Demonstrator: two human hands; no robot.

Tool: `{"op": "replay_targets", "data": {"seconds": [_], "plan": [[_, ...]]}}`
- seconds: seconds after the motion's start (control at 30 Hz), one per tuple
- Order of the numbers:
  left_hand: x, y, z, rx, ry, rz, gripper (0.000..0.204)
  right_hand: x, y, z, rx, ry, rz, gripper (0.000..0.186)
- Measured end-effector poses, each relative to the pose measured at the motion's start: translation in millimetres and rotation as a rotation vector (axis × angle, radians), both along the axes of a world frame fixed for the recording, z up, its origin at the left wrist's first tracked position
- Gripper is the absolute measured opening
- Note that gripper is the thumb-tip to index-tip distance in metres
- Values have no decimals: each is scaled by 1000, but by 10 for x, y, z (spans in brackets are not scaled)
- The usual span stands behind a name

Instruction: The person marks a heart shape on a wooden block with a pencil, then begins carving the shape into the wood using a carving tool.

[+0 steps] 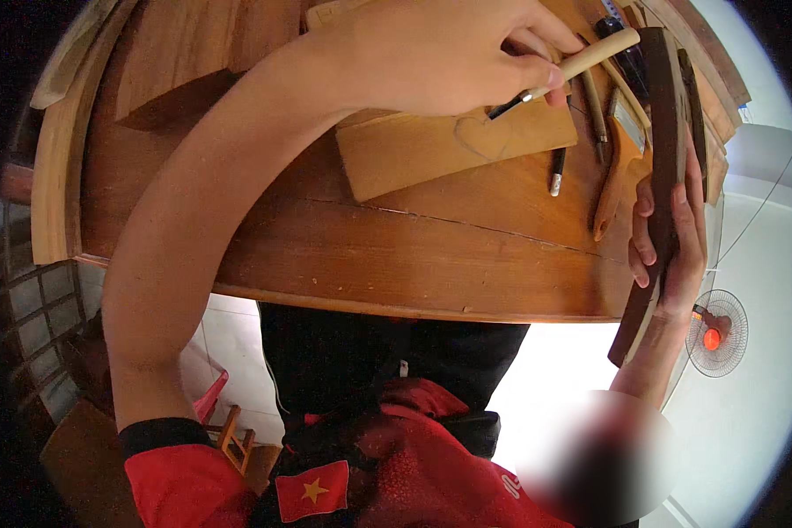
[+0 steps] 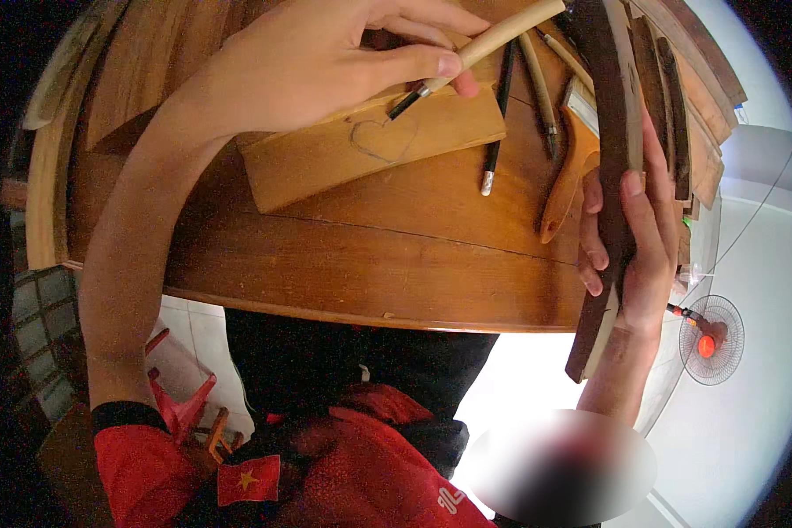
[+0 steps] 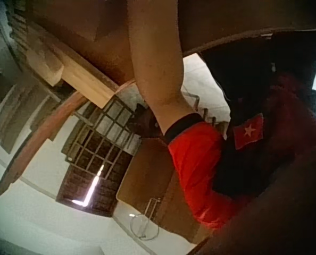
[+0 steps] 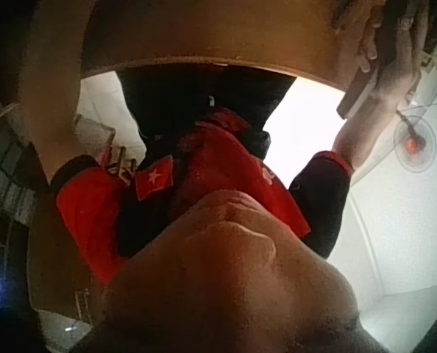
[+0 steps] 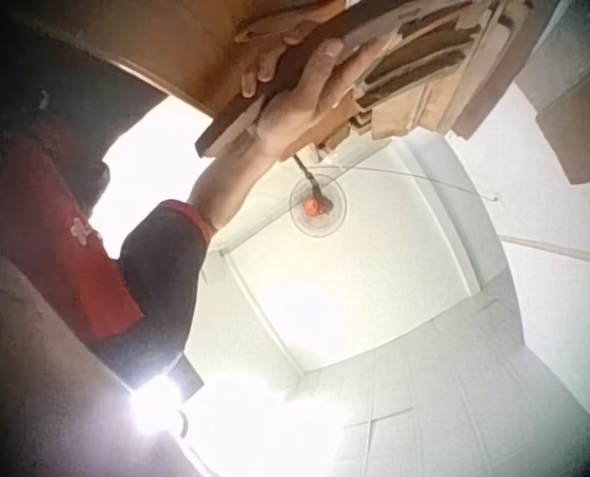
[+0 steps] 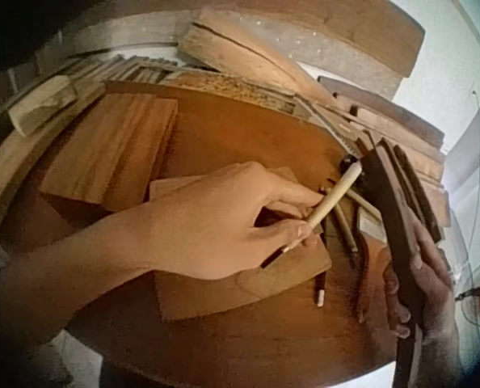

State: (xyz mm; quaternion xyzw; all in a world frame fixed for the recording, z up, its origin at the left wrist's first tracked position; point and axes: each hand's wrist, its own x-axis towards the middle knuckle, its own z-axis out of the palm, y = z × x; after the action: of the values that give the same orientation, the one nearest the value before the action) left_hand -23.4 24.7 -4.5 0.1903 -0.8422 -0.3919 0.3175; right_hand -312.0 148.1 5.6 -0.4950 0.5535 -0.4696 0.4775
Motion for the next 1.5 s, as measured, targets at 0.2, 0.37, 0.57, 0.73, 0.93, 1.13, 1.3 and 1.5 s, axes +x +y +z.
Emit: {"op": "replay_targets", "data": {"seconds": [0.2, 0.37, 0.57, 0.73, 0.93, 1.13, 1.3, 1.5], "plan": [[-66, -42, -32, 40, -9, -16, 32, 2, 91, -84, -34, -13, -45, 62], [5, -66, -17, 72, -41, -51, 31, -8, 164, -127, 31, 2, -91, 62], [-17, 54, 13, -48, -69, 20, 27, 1, 156, -109, 6, -32, -43, 65], [11, -145, 309, 310, -242, -240, 27, 37, 162, -115, 4, -18, -11, 65], [-11, 69, 64, -38, -75, 29, 27, -40, 145, -96, 23, 3, 33, 65], [-33, -59, 193, 207, -269, -99, 27, -53, 117, -101, -2, 28, -36, 62], [5, -15, 117, 97, -136, -59, 28, -28, 132, -109, -11, 55, -84, 60], [-121, 172, 49, -94, -70, 212, 27, -55, 175, -100, 36, 95, 9, 63]]}}
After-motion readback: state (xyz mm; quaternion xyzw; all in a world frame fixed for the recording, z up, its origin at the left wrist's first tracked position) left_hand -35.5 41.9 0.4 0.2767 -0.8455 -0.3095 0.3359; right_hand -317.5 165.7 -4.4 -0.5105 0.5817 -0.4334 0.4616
